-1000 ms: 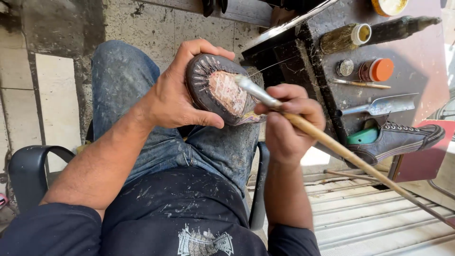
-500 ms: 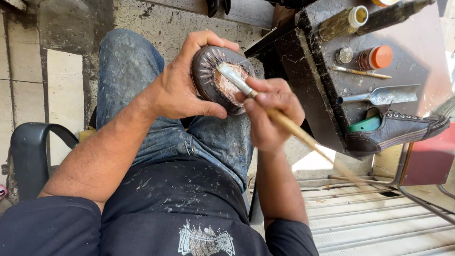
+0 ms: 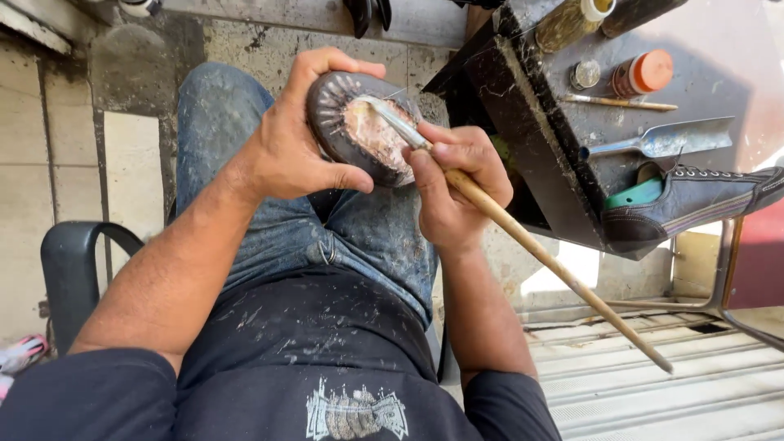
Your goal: Applying adhesive to the sole of a shoe using a brush at a repair bench
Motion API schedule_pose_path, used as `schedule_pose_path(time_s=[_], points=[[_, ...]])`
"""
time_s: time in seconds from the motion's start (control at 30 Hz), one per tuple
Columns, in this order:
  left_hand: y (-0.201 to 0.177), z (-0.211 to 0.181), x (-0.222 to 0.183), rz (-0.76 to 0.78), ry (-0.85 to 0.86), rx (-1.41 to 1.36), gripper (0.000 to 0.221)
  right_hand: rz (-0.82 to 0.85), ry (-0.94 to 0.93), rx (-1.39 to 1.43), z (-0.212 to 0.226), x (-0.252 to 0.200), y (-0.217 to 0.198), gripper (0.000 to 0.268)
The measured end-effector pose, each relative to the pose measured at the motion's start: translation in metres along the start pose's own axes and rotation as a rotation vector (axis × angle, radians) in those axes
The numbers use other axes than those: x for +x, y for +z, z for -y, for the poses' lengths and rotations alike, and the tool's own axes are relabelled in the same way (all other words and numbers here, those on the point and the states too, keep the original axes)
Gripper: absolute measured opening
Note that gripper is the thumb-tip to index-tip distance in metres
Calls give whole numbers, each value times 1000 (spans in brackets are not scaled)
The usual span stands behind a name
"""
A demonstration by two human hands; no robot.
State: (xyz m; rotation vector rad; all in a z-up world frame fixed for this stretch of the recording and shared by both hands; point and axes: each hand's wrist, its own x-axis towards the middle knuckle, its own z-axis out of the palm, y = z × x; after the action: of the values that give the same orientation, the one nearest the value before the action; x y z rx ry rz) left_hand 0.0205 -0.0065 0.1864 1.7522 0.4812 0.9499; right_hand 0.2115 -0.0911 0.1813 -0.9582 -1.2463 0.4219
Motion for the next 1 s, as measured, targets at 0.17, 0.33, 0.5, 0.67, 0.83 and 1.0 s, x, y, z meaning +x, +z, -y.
schedule_pose_path(time_s=[0.17, 0.33, 0.5, 0.67, 0.83, 1.0], points=[[0, 3, -2, -17, -4, 45, 97, 31, -56, -258, 15, -2, 4, 20], [3, 6, -5, -44, 10, 56, 100, -9, -21, -233, 11, 3, -3, 19], [5, 1, -4, -3, -4, -15, 97, 124, -12, 8, 15, 7, -2, 16], [-5, 8, 2, 79, 48, -96, 94, 203, 49, 441, -15, 10, -5, 11], [-5, 16, 16, -29, 47, -301, 91, 171, 32, 151, -6, 17, -9, 16], [-8, 24, 14, -4, 117, -71, 99, -9, 97, -33, -14, 5, -23, 16]])
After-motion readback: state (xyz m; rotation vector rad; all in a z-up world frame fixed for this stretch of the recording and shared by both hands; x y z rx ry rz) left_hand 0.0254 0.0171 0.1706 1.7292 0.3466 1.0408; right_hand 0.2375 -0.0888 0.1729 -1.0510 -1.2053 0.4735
